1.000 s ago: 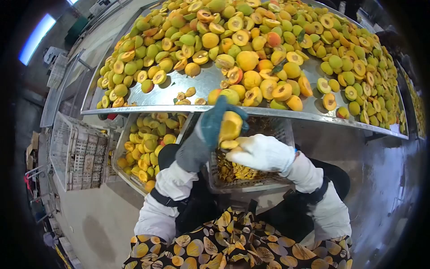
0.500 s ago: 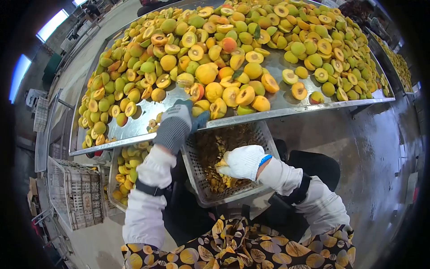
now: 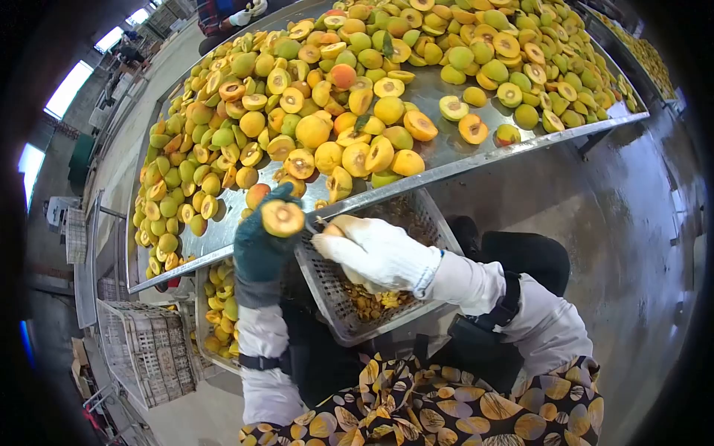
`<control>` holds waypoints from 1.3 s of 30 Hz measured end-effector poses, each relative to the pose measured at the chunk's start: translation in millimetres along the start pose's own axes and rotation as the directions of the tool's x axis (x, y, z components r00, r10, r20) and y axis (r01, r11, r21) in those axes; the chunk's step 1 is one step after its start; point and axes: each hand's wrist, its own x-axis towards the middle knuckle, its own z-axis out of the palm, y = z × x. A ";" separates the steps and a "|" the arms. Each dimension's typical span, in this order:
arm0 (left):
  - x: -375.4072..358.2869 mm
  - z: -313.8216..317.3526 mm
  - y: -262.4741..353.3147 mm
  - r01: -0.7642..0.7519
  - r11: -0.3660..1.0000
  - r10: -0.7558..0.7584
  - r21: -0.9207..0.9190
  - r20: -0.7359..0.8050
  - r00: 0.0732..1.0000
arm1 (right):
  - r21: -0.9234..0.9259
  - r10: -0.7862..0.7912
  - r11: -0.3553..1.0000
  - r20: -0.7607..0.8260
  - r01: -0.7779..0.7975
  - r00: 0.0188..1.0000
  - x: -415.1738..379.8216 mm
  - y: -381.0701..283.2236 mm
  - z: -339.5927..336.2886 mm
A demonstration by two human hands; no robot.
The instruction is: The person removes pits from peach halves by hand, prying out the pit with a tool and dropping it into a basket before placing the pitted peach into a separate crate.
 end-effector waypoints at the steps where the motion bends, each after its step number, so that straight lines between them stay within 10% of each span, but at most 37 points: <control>1: -5.5 21.5 -9.1 0.067 0.982 -0.059 -0.175 0.046 0.997 | -0.221 -0.199 0.960 -0.095 0.174 0.975 3.5 7.9 5.0; 2: -3.2 41.6 -27.8 -0.177 0.952 0.187 0.250 -0.014 0.982 | -0.445 -0.401 0.842 -0.142 0.303 0.905 9.9 24.1 13.1; 3: -2.3 50.0 -31.3 -0.146 0.973 0.160 0.178 -0.067 0.985 | -0.652 -0.590 0.656 -0.130 0.380 0.797 11.8 29.4 20.4; 7: -0.2 60.0 -45.2 -0.096 0.991 0.078 -0.091 -0.188 0.979 | -0.568 -0.469 0.771 -0.201 0.288 0.860 6.1 34.2 27.9; 15: 4.2 75.6 -60.6 -0.150 0.819 0.347 0.553 -0.269 0.899 | -0.654 -0.552 0.723 -0.351 0.224 0.757 19.2 45.7 20.6; 24: -0.4 70.6 -62.8 -0.147 0.918 0.298 0.369 -0.398 0.868 | -0.588 -0.379 0.795 -0.292 0.148 0.878 14.0 37.5 24.8; 30: -2.5 91.9 -59.3 -0.117 0.905 0.331 0.409 -0.504 0.798 | -0.181 -0.314 0.938 -0.093 0.294 0.945 25.8 43.3 21.9; 33: -1.6 89.7 -61.0 -0.160 0.942 0.293 0.294 -0.495 0.818 | 0.403 0.068 0.904 0.188 -0.140 0.980 11.1 20.6 12.5; 39: 1.6 105.0 -57.1 -0.218 0.809 0.479 0.546 -0.398 0.783 | 0.470 0.018 0.874 0.221 -0.123 0.975 9.3 22.3 11.3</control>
